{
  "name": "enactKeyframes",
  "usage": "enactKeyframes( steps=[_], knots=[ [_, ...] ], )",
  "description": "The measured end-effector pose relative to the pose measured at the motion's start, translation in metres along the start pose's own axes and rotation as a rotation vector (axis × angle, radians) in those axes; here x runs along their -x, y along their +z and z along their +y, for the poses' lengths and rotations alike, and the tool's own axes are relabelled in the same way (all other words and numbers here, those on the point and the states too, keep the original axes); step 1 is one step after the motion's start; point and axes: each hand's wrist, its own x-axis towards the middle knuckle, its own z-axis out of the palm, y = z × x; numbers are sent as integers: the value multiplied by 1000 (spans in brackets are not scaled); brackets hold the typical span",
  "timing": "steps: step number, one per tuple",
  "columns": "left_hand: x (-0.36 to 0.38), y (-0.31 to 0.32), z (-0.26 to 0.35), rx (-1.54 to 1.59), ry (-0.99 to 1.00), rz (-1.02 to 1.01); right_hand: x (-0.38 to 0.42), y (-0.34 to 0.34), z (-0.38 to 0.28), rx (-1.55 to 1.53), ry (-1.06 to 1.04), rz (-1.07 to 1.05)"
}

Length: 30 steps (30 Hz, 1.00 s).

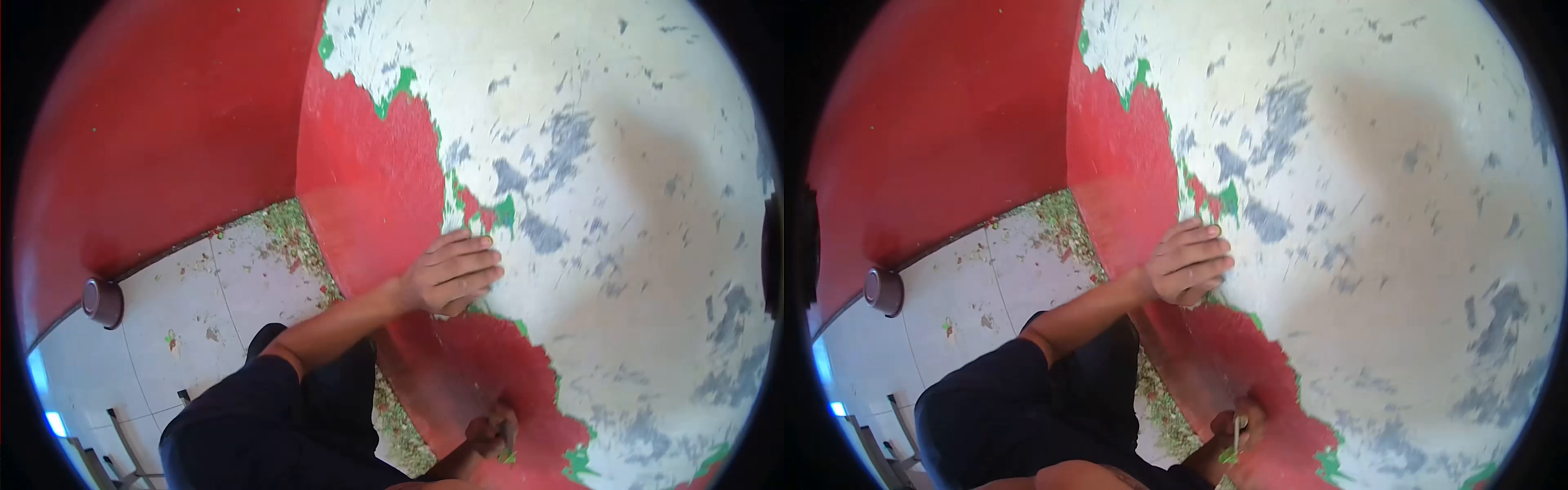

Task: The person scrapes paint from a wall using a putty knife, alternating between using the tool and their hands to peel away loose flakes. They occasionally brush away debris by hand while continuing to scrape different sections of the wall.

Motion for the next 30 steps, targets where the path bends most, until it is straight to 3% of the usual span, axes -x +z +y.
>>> enactKeyframes(
  steps=[2,4,6,9,10,12,13,15,16,18,19,21,24,25,27,29,30],
  knots=[
    [-16,-10,-47,-99,199,-163,-29,3,-20,18,93,-118],
    [-35,-23,-94,-248,-39,-213,-43,10,-28,10,127,-141],
    [-70,-30,-114,-112,-664,-54,-51,17,-30,-10,118,-127],
    [-62,-10,-95,-111,-685,78,-55,23,-30,-21,100,-92],
    [-51,-5,-70,-221,-564,-60,-56,26,-31,-19,98,-82],
    [-69,-30,-1,-129,-469,-1356,-56,29,-33,-17,90,-50],
    [-33,-12,-8,-38,180,-847,-55,30,-34,-18,86,-35],
    [26,12,-28,341,482,-688,-55,33,-37,-6,79,6],
    [13,5,-52,596,186,-1104,-55,36,-39,1,74,26],
    [-78,-39,-77,234,-279,-1604,-55,37,-44,20,93,65],
    [-143,-71,-79,-368,-405,-1596,-56,39,-47,36,126,83],
    [-77,-32,-137,-95,-437,42,-54,35,-50,86,270,104],
    [-70,-26,-100,-37,-155,-145,-55,19,-58,201,350,109],
    [-56,-24,-83,-44,63,-373,-53,12,-59,200,380,142],
    [-22,-16,-52,-35,649,-547,-51,-2,-72,208,448,251],
    [-18,-10,-52,44,1020,-533,-55,-10,-95,228,522,398],
    [-26,-9,-75,94,1037,-585,-44,-22,-101,199,527,401]
  ],
)
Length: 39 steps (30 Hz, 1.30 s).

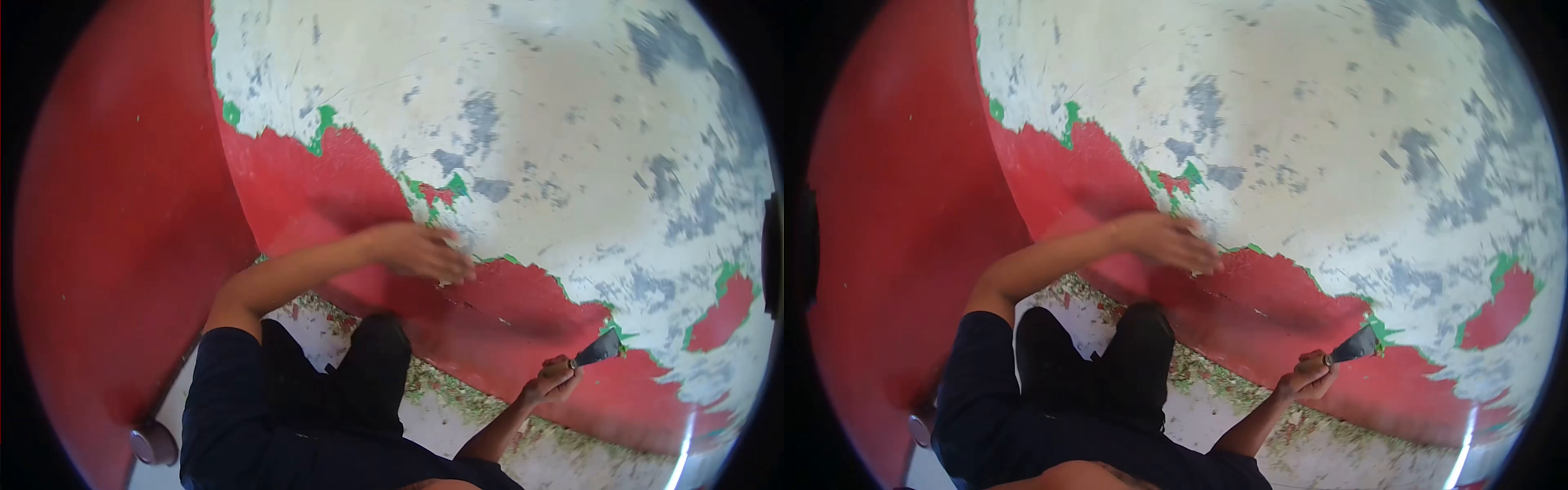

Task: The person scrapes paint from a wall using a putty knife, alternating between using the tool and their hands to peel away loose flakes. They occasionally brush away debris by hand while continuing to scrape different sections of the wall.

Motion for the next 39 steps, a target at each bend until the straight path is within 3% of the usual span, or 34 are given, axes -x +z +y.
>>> enactKeyframes(
  steps=[2,5,8,11,15,16,17,19,21,22,24,27,29,30,32,35,36,39],
  knots=[
    [24,-11,-35,-10,-240,34,21,-25,0,4,95,37],
    [46,-54,-92,-191,-1050,203,72,-38,-4,11,313,46],
    [39,-44,-92,-55,-1109,423,112,-15,-17,0,397,64],
    [39,-33,-66,-40,-844,324,126,14,-26,91,251,-17],
    [56,-14,-23,84,-73,106,108,66,-74,31,314,-139],
    [62,-12,-9,333,-95,127,107,70,-76,81,344,-208],
    [68,-14,5,585,-126,135,104,74,-82,128,381,-290],
    [53,-42,28,1272,-571,176,97,108,-103,158,263,-360],
    [25,-62,58,1881,-937,260,89,139,-136,48,455,-527],
    [6,-66,78,2148,-1071,354,96,151,-136,34,439,-549],
    [4,-64,102,2422,-1261,440,120,170,-129,-5,410,-610],
    [6,-36,119,2437,-1375,477,126,197,-109,129,72,-460],
    [4,-25,115,2390,-1428,622,125,203,-108,51,286,-514],
    [5,-30,115,2370,-1440,601,125,206,-111,2,383,-546],
    [2,-39,105,2319,-1441,563,126,210,-115,-38,366,-509],
    [-6,-49,105,2206,-1639,553,127,205,-108,-67,369,-502],
    [-15,-55,103,2164,-1758,588,131,205,-107,-76,383,-506],
    [-18,-48,98,2146,-1836,675,132,213,-100,-192,385,-442]
  ],
)
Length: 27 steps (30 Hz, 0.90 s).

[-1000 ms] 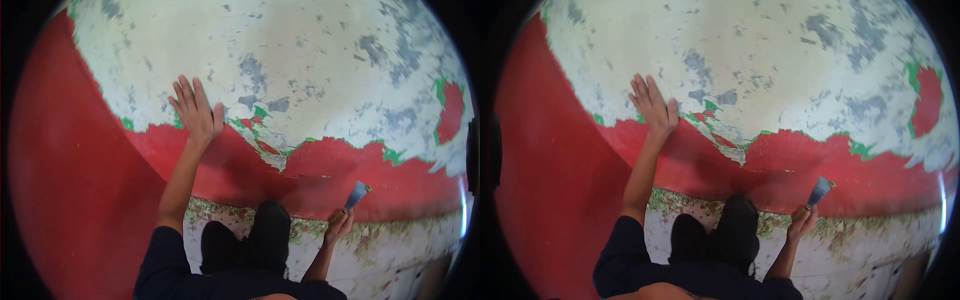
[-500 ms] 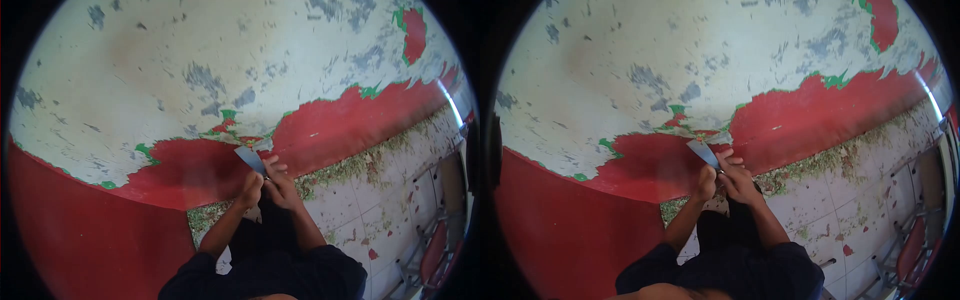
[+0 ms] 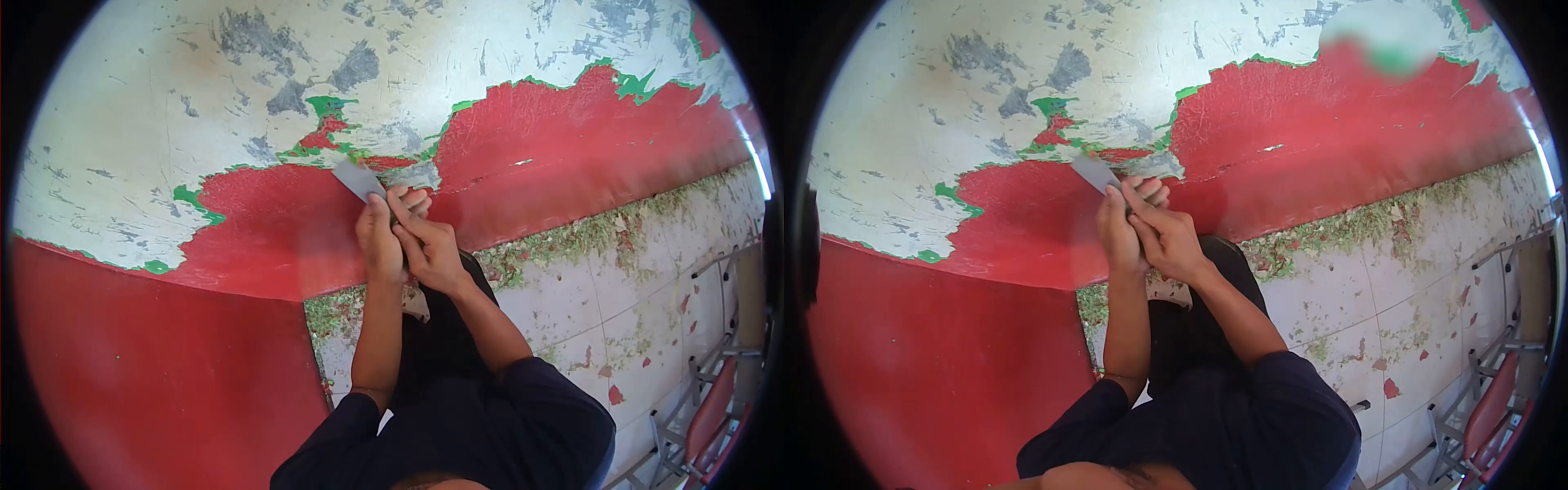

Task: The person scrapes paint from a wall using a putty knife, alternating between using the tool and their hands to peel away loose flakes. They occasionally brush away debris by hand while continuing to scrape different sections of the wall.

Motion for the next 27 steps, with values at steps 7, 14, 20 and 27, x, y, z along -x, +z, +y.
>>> enactKeyframes(
  steps=[7,14,20,27],
  knots=[
    [-5,-24,11,-155,57,-88,-3,7,1,-16,-50,13],
    [-14,4,43,-141,179,-60,-26,18,-5,-43,-46,8],
    [-17,-8,14,-108,115,-56,-11,0,-2,33,105,-42],
    [-9,-3,23,-152,73,-19,-3,1,-14,5,94,-21]
  ],
)
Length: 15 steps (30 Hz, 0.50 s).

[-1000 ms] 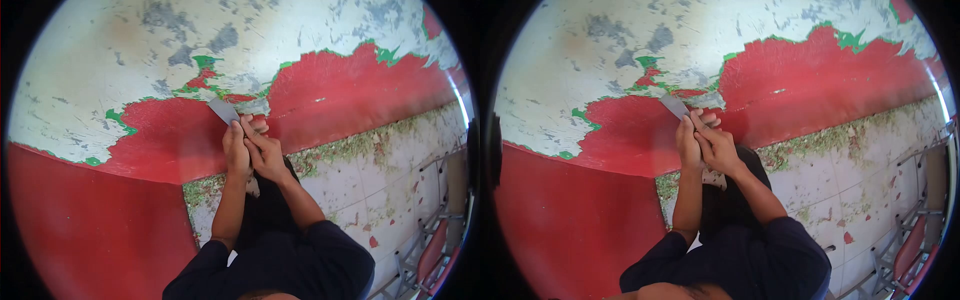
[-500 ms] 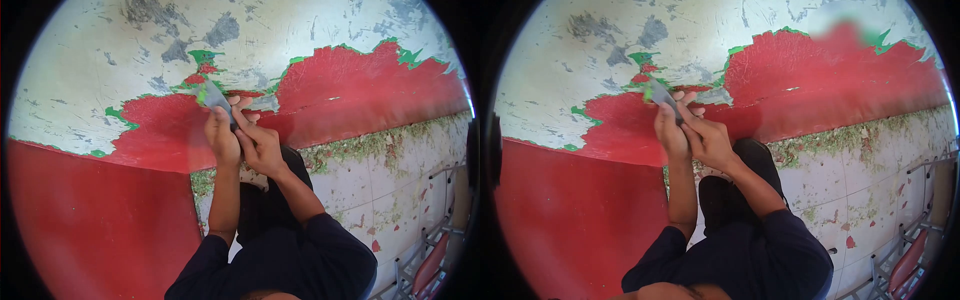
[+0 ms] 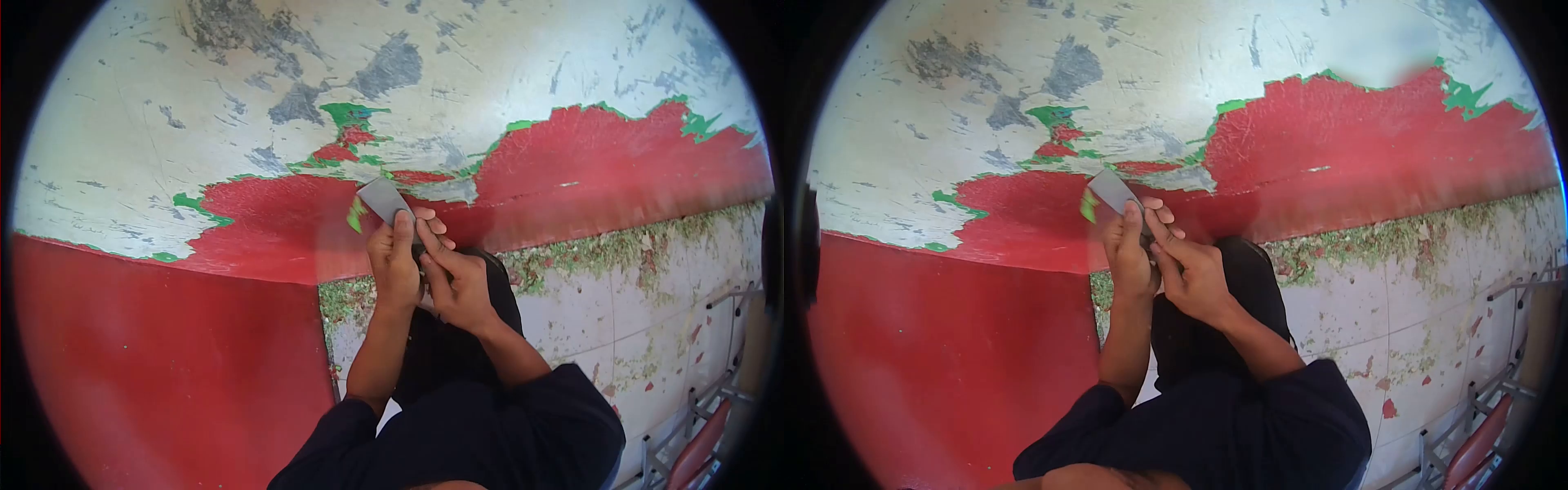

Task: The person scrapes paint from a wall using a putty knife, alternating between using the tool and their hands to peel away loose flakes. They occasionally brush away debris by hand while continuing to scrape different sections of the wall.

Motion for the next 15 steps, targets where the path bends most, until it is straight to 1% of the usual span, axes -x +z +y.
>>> enactKeyframes(
  steps=[1,2,3,4,5,7,8,9,11,13,15],
  knots=[
    [2,-1,-3,-19,-19,0,-6,1,0,6,-30,-16],
    [-2,-7,-1,57,-8,-10,-8,3,-1,9,-33,-28],
    [-5,-6,10,59,24,-33,-17,4,-10,15,-47,-39],
    [-11,-3,25,62,72,-62,-24,10,-18,-60,-49,-22],
    [-13,-3,33,65,124,-89,-22,10,-19,-37,-22,-33],
    [-6,-3,21,60,54,-62,-15,6,-20,10,16,-50],
    [0,-7,5,35,10,-59,-5,6,-8,-7,-27,18],
    [1,-3,0,18,-34,-53,-9,4,-8,5,-4,9],
    [-1,-5,-1,45,-21,-66,-6,0,-11,25,77,-6],
    [-9,-4,12,88,2,-100,-8,5,-15,26,67,-4],
    [-6,-6,12,76,-14,-85,-5,11,-15,45,36,4]
  ],
)
